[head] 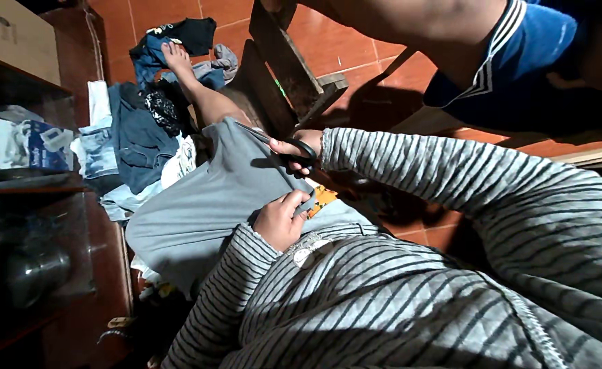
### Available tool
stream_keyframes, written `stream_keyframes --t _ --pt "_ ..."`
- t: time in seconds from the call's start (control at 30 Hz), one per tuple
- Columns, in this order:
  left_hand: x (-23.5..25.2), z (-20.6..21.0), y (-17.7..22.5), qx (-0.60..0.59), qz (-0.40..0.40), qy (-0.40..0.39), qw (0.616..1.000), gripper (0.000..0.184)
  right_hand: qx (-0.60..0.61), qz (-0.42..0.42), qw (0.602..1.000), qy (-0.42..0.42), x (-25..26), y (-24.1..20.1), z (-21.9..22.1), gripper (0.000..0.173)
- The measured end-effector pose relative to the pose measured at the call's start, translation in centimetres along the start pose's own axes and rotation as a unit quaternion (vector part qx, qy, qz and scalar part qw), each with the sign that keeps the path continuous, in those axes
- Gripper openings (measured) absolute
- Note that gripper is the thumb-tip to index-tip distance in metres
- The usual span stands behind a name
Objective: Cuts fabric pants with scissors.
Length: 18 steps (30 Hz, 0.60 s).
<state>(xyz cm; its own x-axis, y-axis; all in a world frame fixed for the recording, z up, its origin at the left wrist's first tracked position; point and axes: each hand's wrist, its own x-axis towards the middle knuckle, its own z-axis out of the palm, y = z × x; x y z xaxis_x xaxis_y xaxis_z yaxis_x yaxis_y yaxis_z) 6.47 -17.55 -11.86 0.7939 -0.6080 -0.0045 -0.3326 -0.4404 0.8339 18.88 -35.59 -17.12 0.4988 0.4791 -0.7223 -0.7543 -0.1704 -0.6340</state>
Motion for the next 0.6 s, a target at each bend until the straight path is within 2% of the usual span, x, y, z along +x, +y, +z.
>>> stream_keyframes --t 0.3,0.5,0.6 --pt "0.0 0.0 0.1 0.008 0.009 0.004 1.0 0.019 0.015 0.026 1.0 -0.005 1.1 -2.1 0.3 0.066" --pt "-0.1 -0.1 -0.2 -0.014 0.011 0.006 1.0 0.02 -0.019 -0.004 0.999 -0.026 -1.7 -3.2 0.8 0.055" --pt "0.0 -0.1 -0.2 -0.018 0.012 -0.001 1.0 0.019 0.01 0.006 1.0 -0.008 0.6 -2.1 0.2 0.061"
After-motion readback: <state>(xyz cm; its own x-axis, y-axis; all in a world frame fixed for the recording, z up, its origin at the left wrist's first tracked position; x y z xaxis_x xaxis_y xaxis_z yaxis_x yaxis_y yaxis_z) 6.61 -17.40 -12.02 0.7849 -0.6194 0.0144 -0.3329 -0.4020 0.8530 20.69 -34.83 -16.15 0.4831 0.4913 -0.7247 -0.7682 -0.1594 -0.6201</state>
